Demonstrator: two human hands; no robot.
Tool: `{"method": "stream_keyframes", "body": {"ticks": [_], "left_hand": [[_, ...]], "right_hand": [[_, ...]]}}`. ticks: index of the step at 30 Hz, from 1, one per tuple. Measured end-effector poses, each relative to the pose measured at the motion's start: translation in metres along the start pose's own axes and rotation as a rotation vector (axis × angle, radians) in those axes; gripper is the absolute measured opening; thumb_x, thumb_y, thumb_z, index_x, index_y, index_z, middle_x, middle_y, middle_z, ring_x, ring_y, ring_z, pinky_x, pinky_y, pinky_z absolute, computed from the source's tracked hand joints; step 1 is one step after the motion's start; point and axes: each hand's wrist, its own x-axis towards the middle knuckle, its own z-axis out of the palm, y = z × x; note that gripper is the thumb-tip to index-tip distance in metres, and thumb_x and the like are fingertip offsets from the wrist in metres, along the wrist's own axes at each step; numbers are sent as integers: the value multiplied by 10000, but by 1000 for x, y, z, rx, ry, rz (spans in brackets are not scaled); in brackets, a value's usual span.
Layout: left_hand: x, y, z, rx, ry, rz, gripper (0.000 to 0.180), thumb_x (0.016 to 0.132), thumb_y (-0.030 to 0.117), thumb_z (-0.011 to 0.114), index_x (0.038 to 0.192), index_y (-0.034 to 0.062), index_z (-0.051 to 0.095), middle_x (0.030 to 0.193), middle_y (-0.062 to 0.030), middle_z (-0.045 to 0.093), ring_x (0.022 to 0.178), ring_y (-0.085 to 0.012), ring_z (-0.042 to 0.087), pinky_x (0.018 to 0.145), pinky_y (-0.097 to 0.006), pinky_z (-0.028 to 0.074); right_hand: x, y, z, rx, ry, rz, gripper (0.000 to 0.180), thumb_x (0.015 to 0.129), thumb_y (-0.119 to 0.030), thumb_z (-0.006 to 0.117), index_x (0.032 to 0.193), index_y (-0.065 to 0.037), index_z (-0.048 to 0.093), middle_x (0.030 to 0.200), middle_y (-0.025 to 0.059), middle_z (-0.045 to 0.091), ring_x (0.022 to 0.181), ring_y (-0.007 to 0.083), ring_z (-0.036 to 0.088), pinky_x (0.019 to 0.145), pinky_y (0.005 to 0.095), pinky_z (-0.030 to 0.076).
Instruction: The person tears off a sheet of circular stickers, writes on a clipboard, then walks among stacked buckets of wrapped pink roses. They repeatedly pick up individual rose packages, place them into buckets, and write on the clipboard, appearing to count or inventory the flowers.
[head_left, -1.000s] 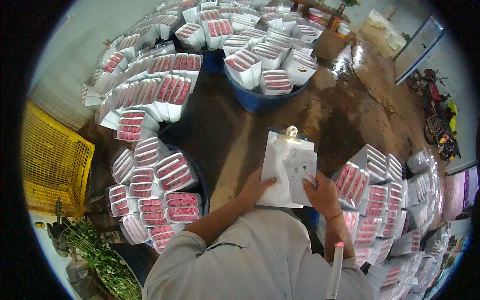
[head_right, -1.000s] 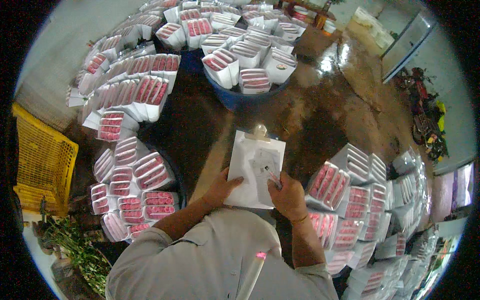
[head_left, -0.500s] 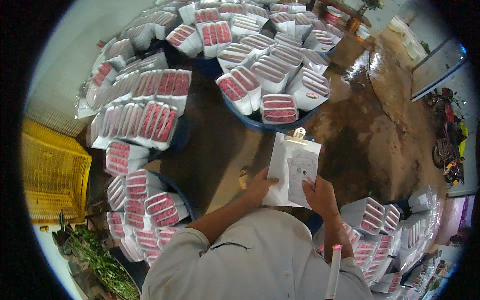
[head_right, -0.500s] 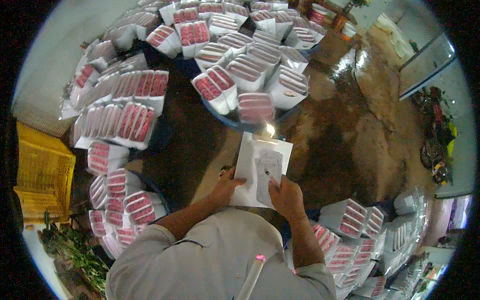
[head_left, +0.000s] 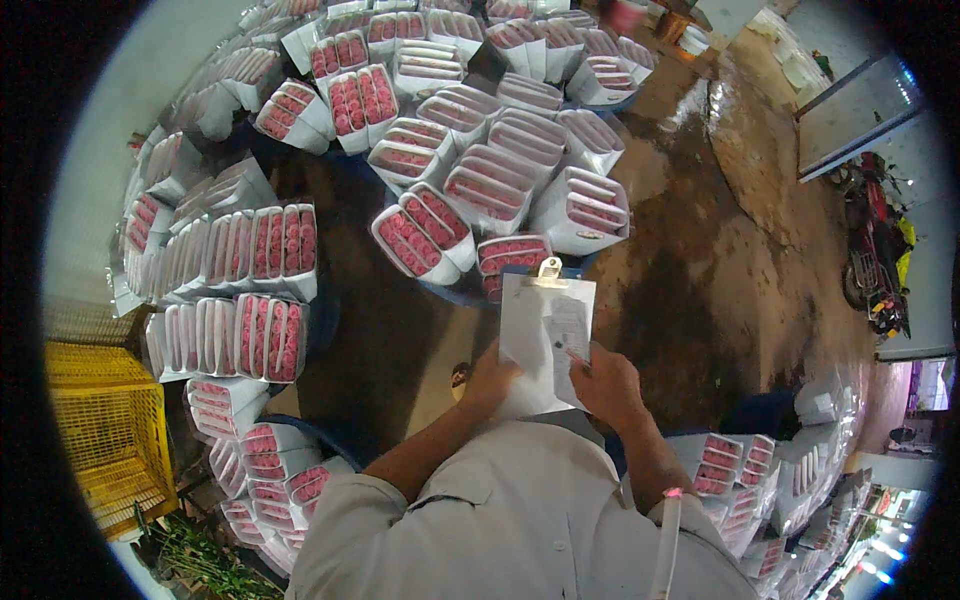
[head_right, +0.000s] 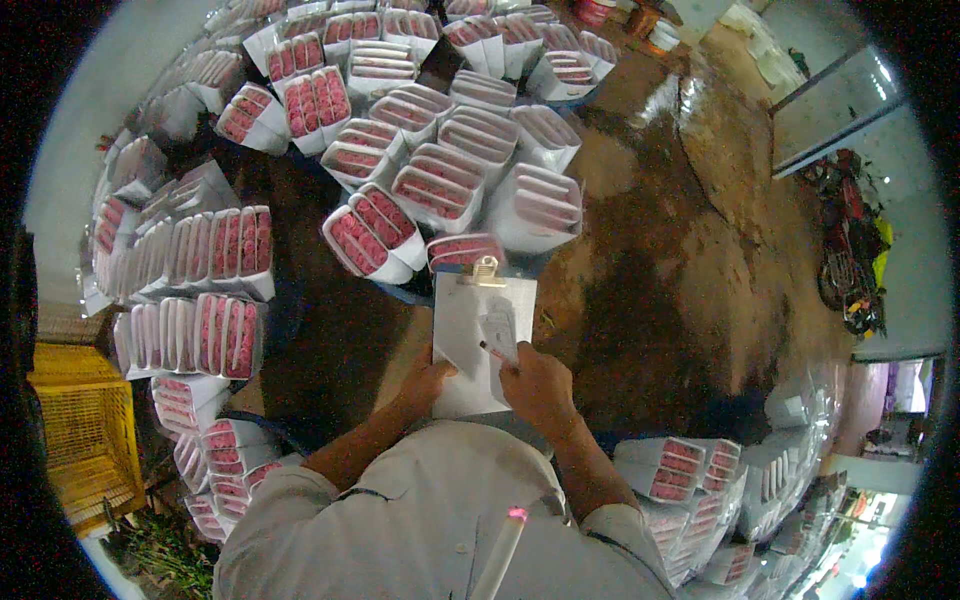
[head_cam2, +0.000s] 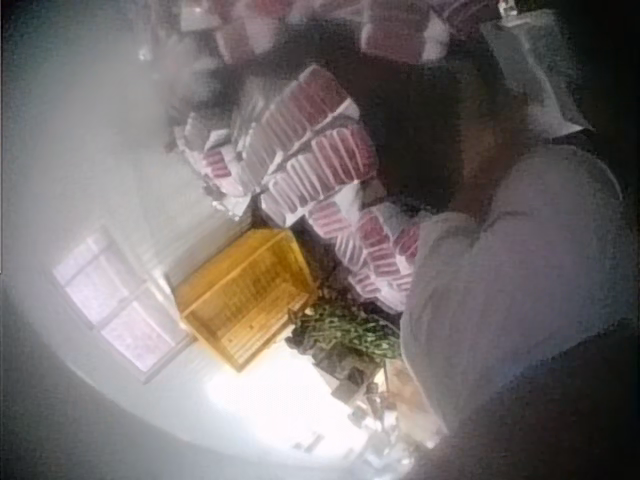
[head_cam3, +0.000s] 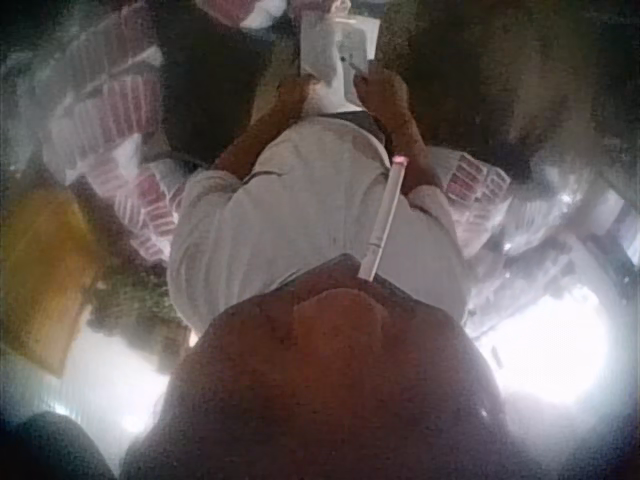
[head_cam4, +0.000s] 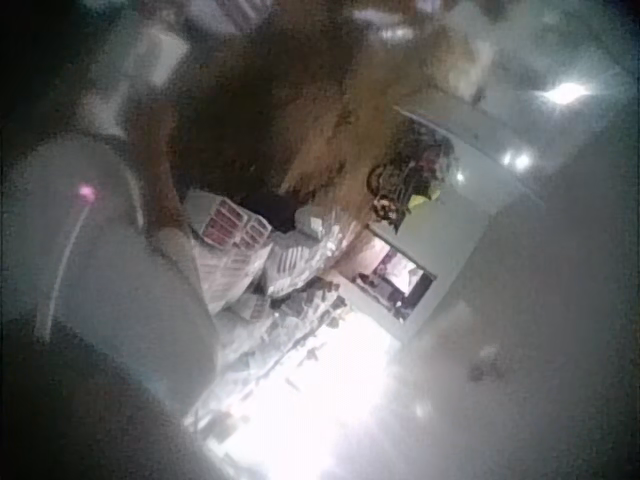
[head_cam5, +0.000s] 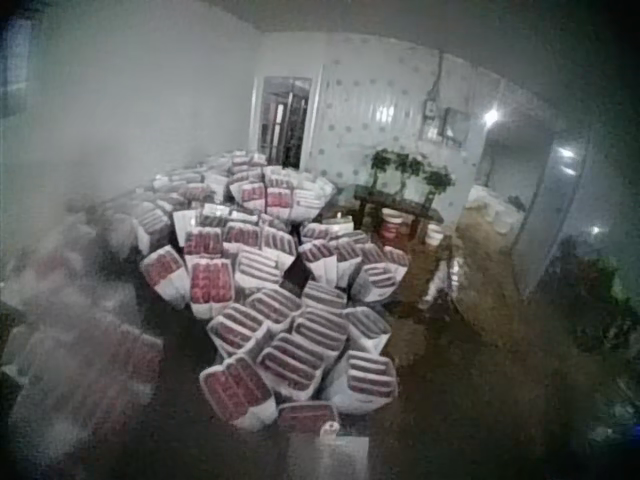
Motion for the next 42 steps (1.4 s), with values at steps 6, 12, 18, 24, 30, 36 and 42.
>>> {"method": "stream_keyframes", "body": {"ticks": [6,12,18,24,30,36,42], "left_hand": [[27,71,25,-58,77,33,404,875,158,601,1253,18,563,1066,-120,657,958,-234,622,852,-389,498],[59,84,47,81,313,111,468,903,270,647,1269,-8,562,1051,-113,668,954,-218,613,841,-371,494],[80,60,46,-45,418,186,377,976,250,599,1275,25,559,1096,-69,654,972,-168,603,843,-342,503],[87,45,28,-177,421,126,408,986,313,590,1297,55,529,1067,-44,629,910,-152,578,803,-328,505],[60,21,6,36,849,32,452,891,306,680,1225,24,563,998,-111,676,875,-238,638,772,-357,522],[-29,28,-15,-426,723,243,377,823,61,721,1176,14,597,1048,-81,680,929,-181,649,815,-321,532],[-75,3,-40,-432,881,155,373,831,45,694,1187,11,591,1060,-90,680,920,-190,653,818,-321,528]], "right_hand": [[72,13,-14,-32,17,-197,255,857,-245,603,876,7,630,793,256,652,742,451,640,694,530,501],[133,28,-42,77,-16,-467,268,859,-253,615,893,13,601,742,249,647,703,460,636,653,545,504],[163,22,-49,167,-134,-523,290,877,-258,617,873,31,596,740,258,642,694,439,643,638,530,502],[162,16,-53,316,-270,-454,353,890,-318,633,847,33,627,708,224,644,650,359,653,597,457,488],[186,3,14,320,-759,-444,410,903,-392,617,923,17,648,713,149,648,657,246,624,637,451,480],[154,-39,107,405,-907,-740,390,893,-334,591,991,41,629,847,238,661,788,343,649,717,464,477],[108,-69,135,414,-929,-540,354,875,-295,588,929,54,608,857,260,654,801,372,646,716,469,482]]}}
